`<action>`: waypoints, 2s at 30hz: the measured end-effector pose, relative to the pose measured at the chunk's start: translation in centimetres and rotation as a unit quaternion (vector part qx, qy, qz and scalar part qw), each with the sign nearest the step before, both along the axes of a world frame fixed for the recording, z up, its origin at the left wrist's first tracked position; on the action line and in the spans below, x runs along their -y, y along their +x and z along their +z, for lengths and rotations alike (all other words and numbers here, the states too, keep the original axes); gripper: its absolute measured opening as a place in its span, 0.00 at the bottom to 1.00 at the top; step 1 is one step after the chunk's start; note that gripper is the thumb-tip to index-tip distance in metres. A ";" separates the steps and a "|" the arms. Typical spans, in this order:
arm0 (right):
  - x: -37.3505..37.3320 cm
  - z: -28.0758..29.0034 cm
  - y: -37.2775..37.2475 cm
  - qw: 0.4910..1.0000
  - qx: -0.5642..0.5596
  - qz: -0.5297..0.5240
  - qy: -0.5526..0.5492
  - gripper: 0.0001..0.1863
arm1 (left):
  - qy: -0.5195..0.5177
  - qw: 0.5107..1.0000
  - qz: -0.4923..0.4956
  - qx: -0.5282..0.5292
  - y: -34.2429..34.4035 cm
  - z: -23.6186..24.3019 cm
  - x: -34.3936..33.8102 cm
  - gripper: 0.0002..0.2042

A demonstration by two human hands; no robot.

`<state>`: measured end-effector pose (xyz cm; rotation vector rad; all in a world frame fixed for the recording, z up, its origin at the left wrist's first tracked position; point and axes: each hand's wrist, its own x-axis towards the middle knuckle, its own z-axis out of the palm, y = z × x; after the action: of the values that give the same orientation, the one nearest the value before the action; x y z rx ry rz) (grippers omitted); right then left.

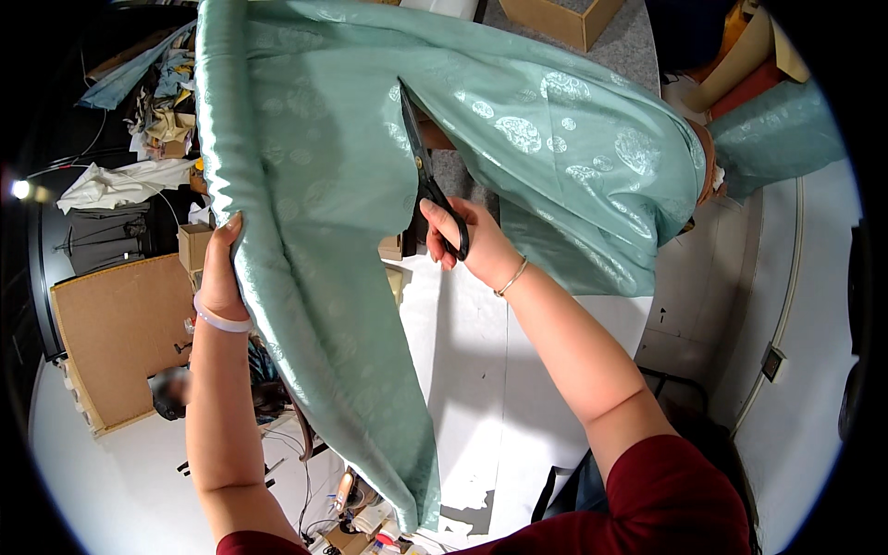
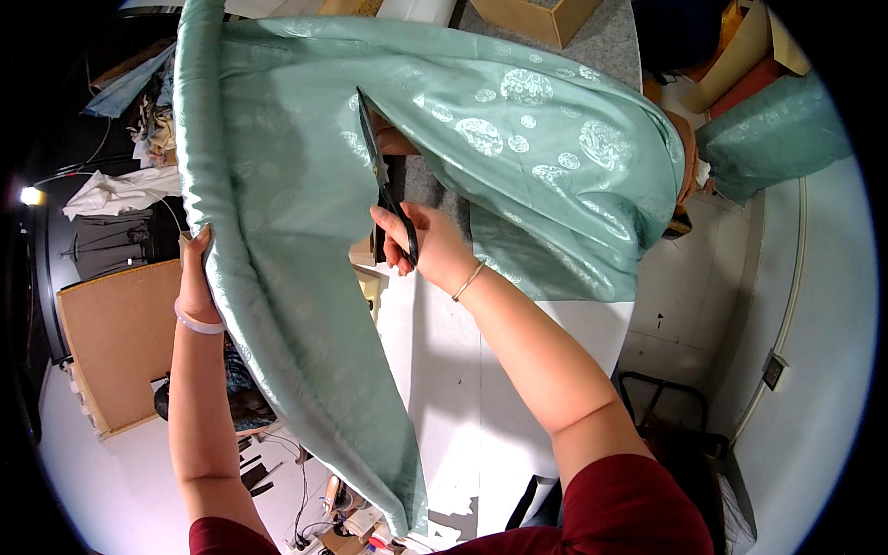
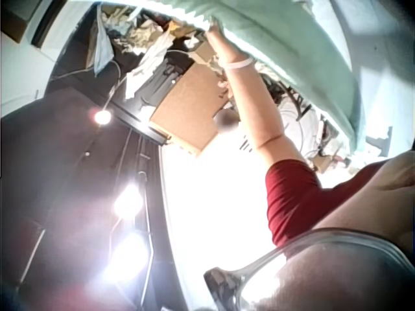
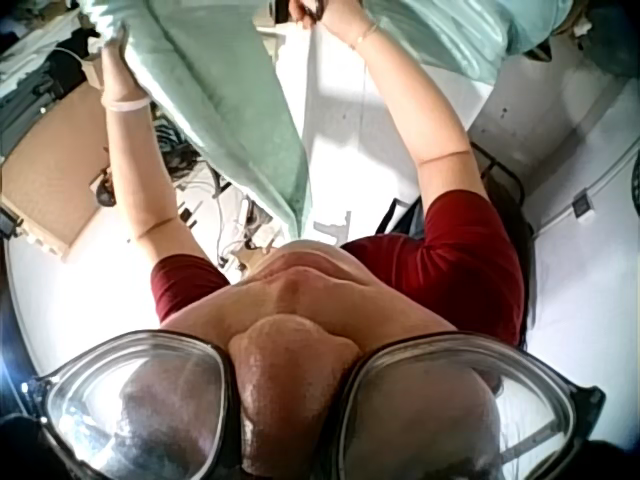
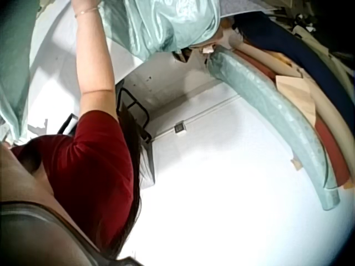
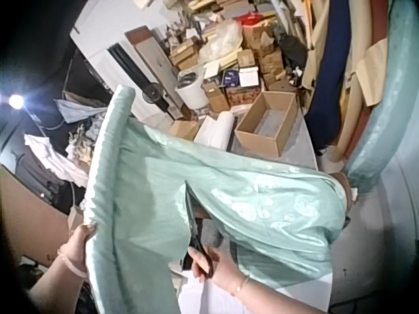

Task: The person unfolds a roll of light green patterned fabric on a white worktable, smooths it out, and uses scissors to cut a long strip along the length of the fabric. The cut piece is then folded and placed aside.

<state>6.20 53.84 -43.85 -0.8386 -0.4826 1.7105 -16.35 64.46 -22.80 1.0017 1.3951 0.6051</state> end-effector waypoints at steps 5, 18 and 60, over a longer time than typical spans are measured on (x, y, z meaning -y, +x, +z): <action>1.2 -0.1 -0.1 0.999 -0.012 0.015 0.031 0.25 | 0.018 1.000 -0.001 -0.004 -0.3 1.8 1.2 0.29; -0.2 0.3 1.1 0.997 -0.028 0.015 0.064 0.28 | -0.014 0.999 0.004 0.052 -2.7 3.8 4.3 0.31; 24.5 -8.6 0.6 0.965 0.231 -0.120 -0.046 0.11 | 0.593 0.593 -0.082 -0.538 12.1 -21.8 3.6 0.33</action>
<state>6.80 29.29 -52.43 -1.3191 -0.5882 1.3198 -4.21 60.81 -44.62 2.9343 1.7966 0.8332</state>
